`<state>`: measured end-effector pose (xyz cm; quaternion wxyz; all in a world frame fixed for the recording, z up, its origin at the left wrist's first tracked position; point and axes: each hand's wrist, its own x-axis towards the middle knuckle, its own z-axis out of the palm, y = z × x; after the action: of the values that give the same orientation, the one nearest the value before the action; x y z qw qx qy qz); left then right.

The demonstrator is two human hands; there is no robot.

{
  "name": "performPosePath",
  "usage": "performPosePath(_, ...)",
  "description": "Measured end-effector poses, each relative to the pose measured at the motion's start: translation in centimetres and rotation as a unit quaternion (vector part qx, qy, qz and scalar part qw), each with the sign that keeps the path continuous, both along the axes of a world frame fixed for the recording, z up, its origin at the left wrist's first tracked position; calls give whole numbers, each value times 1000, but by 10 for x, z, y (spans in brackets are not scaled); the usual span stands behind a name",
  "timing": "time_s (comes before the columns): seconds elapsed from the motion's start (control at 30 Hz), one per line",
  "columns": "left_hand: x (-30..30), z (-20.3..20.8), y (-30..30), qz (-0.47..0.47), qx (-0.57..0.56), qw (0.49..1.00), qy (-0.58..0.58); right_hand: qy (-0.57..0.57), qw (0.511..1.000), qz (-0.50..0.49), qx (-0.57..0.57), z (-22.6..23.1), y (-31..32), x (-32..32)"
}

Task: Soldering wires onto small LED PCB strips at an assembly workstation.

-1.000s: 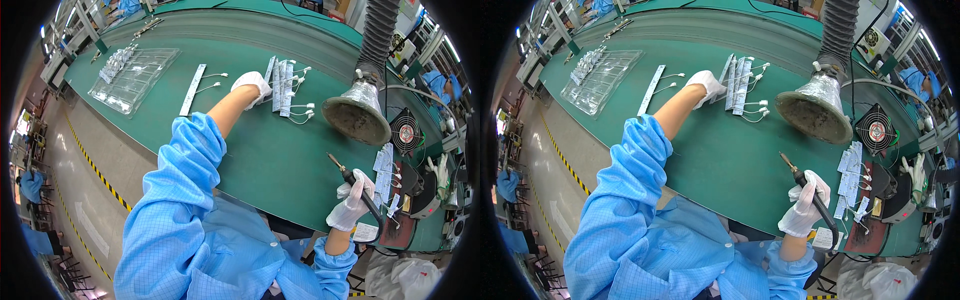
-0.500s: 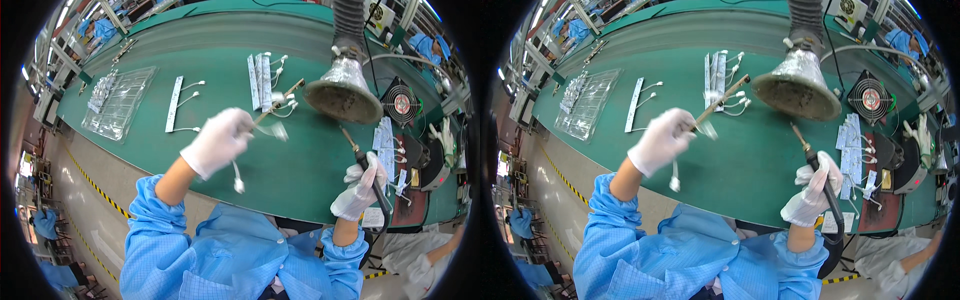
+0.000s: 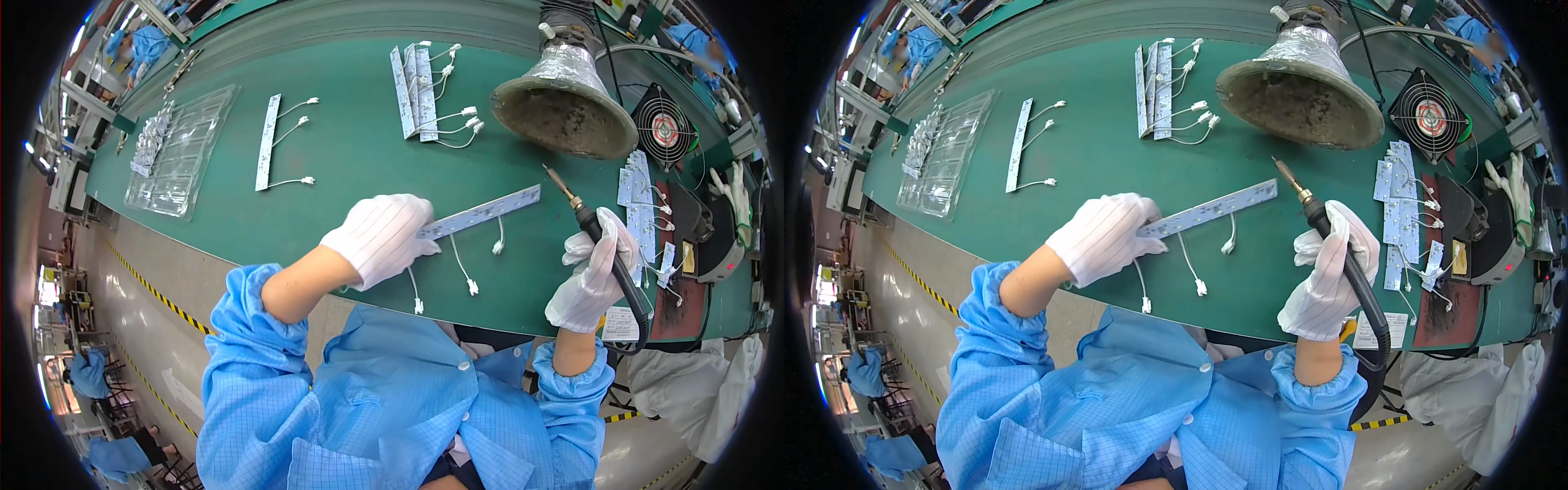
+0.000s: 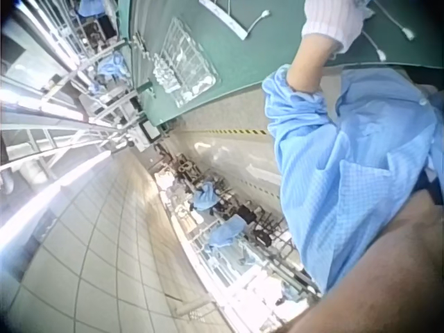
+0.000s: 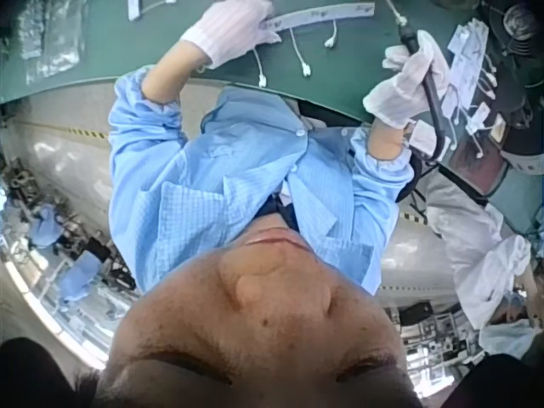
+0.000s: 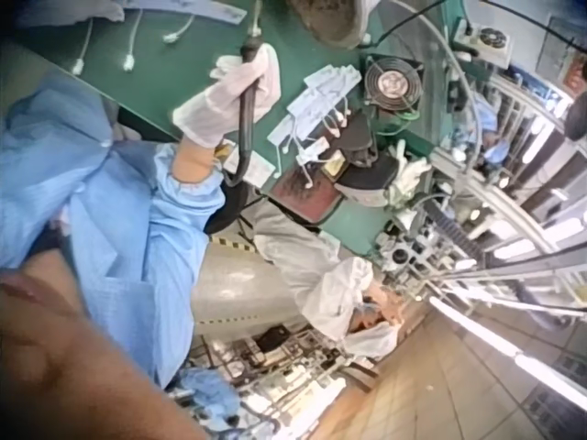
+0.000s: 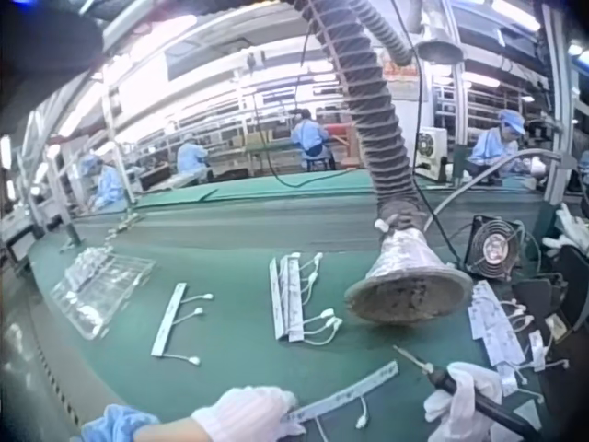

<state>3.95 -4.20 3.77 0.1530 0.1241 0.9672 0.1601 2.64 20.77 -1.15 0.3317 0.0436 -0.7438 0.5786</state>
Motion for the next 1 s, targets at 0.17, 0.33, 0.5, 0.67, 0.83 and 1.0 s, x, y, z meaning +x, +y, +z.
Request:
performPosePath(0.17, -31, -4, 22, -49, 186, 979, -67, 43, 999, 19, 16, 0, -3, 8)
performPosePath(0.33, -48, -23, 35, 19, 297, 939, -172, 255, 898, -30, 359, -1, 8, 1)
performPosePath(0.5, -44, -26, 35, 31, 302, 949, -90, 81, 962, 143, 216, -2, 7, 9)
performPosePath(0.67, -43, -25, 36, -31, 307, 950, -50, -7, 979, 172, 112, 11, 0, 15)
performPosePath(0.83, -45, -14, 41, 139, 335, 901, -239, -24, 974, 179, 134, 13, 0, 15)
performPosePath(1.0, -42, -30, 35, -7, 292, 953, -80, -7, 974, 197, 109, 8, 0, 14)
